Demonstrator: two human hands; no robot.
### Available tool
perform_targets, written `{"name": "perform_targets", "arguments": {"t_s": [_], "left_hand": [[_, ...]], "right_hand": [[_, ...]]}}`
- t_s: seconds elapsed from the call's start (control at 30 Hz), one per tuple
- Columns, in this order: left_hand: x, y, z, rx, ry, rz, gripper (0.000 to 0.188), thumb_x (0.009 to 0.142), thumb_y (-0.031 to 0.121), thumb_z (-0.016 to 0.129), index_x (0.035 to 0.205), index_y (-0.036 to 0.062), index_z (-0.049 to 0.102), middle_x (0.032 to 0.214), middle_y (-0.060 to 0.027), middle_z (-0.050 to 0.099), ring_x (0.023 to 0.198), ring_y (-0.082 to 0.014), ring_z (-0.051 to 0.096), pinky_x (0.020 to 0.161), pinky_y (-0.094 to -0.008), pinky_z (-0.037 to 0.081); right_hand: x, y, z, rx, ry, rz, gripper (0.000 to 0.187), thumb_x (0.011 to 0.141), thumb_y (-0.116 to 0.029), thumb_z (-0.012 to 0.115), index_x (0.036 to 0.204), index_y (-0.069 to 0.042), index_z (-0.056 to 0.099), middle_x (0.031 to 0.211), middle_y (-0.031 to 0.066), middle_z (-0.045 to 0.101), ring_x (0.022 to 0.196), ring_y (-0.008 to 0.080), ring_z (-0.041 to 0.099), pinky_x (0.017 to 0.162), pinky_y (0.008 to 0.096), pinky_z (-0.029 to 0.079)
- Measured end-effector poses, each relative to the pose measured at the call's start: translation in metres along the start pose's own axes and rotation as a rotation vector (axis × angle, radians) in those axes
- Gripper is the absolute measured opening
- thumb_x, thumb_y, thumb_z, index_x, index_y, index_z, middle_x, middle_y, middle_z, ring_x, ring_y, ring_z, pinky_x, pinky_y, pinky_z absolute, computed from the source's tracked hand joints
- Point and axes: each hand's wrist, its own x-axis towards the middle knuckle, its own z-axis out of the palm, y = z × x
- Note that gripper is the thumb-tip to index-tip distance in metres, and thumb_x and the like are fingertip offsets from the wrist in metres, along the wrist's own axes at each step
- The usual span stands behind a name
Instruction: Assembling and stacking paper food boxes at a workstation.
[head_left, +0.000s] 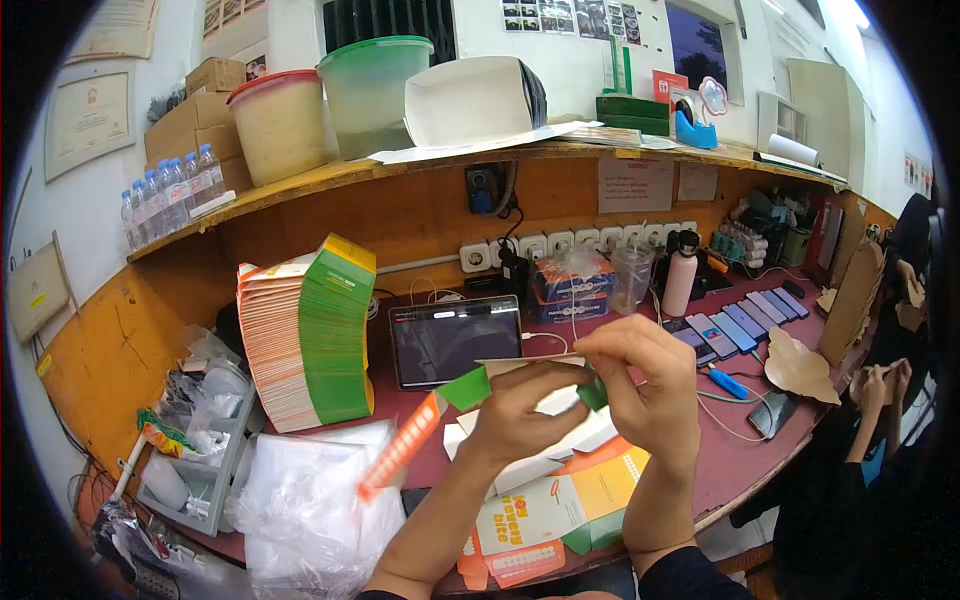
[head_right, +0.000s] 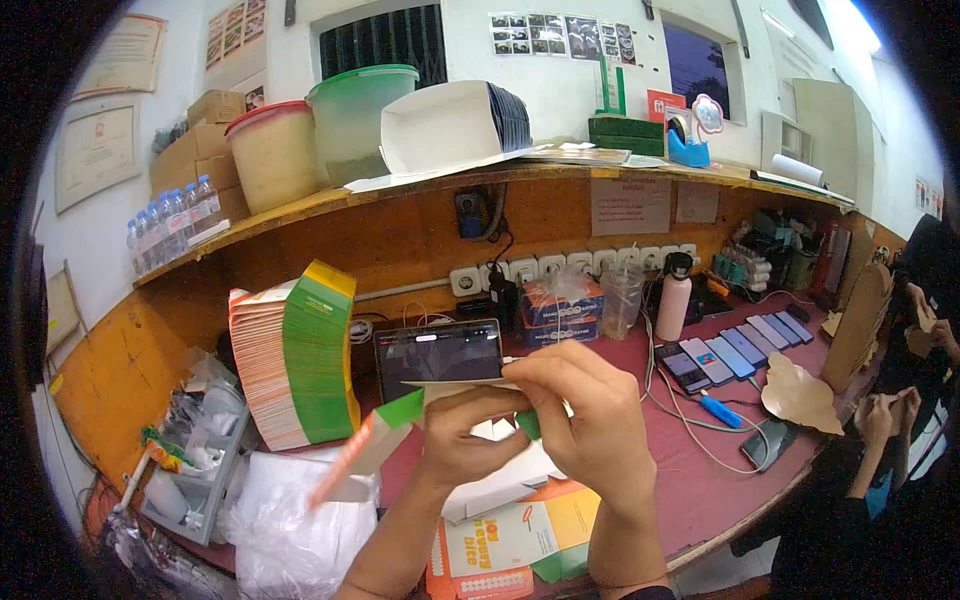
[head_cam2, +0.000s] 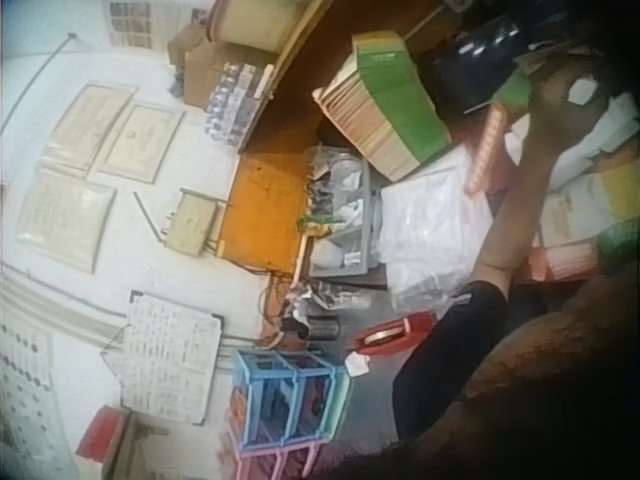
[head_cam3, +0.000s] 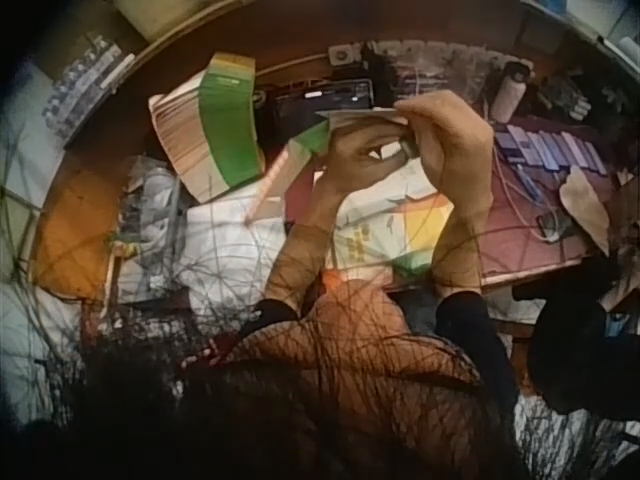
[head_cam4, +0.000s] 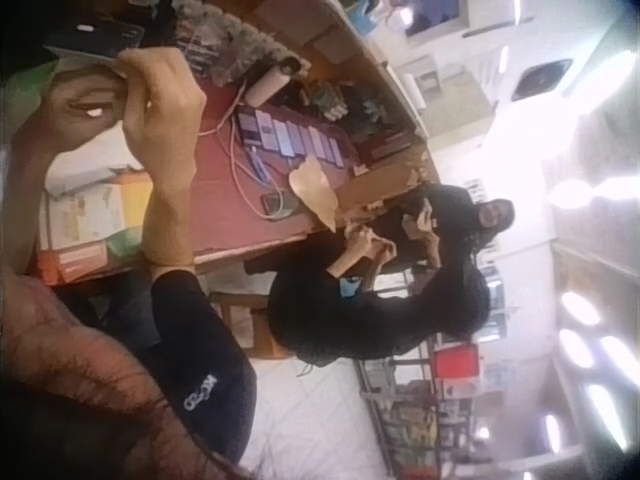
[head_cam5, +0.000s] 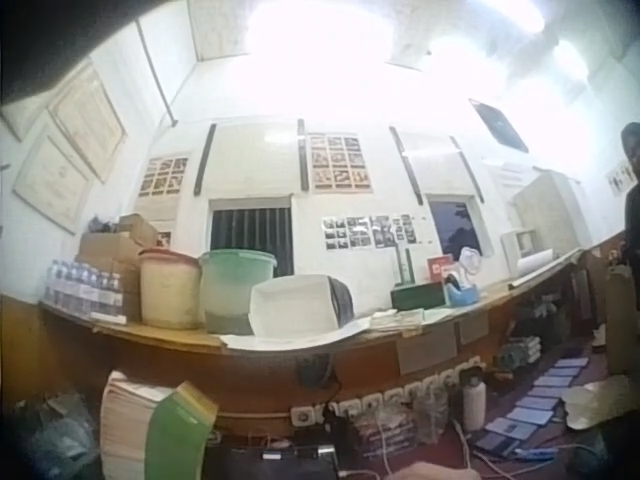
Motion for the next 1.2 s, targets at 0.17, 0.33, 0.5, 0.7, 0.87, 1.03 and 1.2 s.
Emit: {"name": "perform_targets", "arguments": {"t_s": [0.17,0.33,0.5,0.7,0.87,1.03,1.2], "left_hand": [[0.004,0.002,-0.008,0.078,0.04,-0.021,0.044,0.06,0.022,0.091,0.097,0.0063,0.07,0.09,-0.0059,0.072,0.081,-0.0196,0.07,0.068,-0.0299,0.055],[0.005,0.003,0.011,0.147,0.138,0.1,0.05,0.06,0.017,0.089,0.103,0.0091,0.064,0.077,-0.0024,0.066,0.066,-0.0171,0.066,0.06,-0.0299,0.052],[0.005,0.005,0.006,0.153,0.149,0.127,0.045,0.066,0.007,0.08,0.107,0.0086,0.063,0.077,-0.0039,0.066,0.062,-0.0171,0.063,0.058,-0.03,0.052],[0.008,0.005,-0.024,-0.03,0.008,0.072,0.04,0.071,-0.005,0.069,0.109,0.007,0.066,0.086,-0.0082,0.07,0.068,-0.0199,0.067,0.06,-0.0295,0.054],[0.008,0.006,-0.047,-0.121,-0.182,-0.156,0.024,0.076,0.004,0.075,0.1,0.0045,0.073,0.098,-0.0078,0.073,0.082,-0.015,0.07,0.072,-0.0269,0.056],[-0.001,0.004,-0.051,-0.117,-0.166,-0.379,0.029,0.078,0.012,0.078,0.106,0.0061,0.072,0.102,-0.0061,0.073,0.093,-0.0162,0.068,0.084,-0.0289,0.052],[0.005,-0.004,-0.048,-0.135,-0.044,-0.198,0.031,0.077,0.012,0.081,0.105,0.005,0.072,0.093,-0.0063,0.074,0.087,-0.0157,0.07,0.079,-0.0299,0.055]], "right_hand": [[-0.002,0.007,0.012,0.049,0.128,0.098,0.014,0.081,0.009,0.065,0.092,0.001,0.07,0.082,0.0115,0.066,0.069,0.0178,0.065,0.058,0.0267,0.052],[-0.001,0.004,0.028,0.127,0.253,0.122,0.014,0.081,0.008,0.065,0.092,0.001,0.069,0.084,0.0101,0.065,0.069,0.0139,0.064,0.055,0.0237,0.052],[-0.004,0.006,0.025,0.283,0.198,0.233,0.015,0.082,0.009,0.064,0.094,0.001,0.069,0.085,0.009,0.064,0.07,0.0127,0.063,0.058,0.023,0.053],[-0.004,0.006,0.014,0.345,0.105,0.243,0.016,0.083,0.011,0.061,0.094,0.003,0.069,0.085,0.0096,0.064,0.072,0.0133,0.063,0.06,0.0242,0.051],[-0.003,0.004,0.013,0.286,0.008,0.15,0.015,0.083,0.01,0.062,0.093,0.002,0.069,0.082,0.0113,0.065,0.072,0.0177,0.063,0.061,0.0269,0.051],[0.001,0.003,0.013,0.074,-0.124,-0.044,0.017,0.077,0.009,0.066,0.09,0.0,0.069,0.083,0.0115,0.067,0.072,0.023,0.063,0.063,0.0301,0.05],[-0.002,0.001,0.021,0.168,-0.07,0.07,0.017,0.077,0.009,0.066,0.091,0.0,0.07,0.082,0.0117,0.068,0.072,0.0203,0.065,0.062,0.0286,0.052]]}}
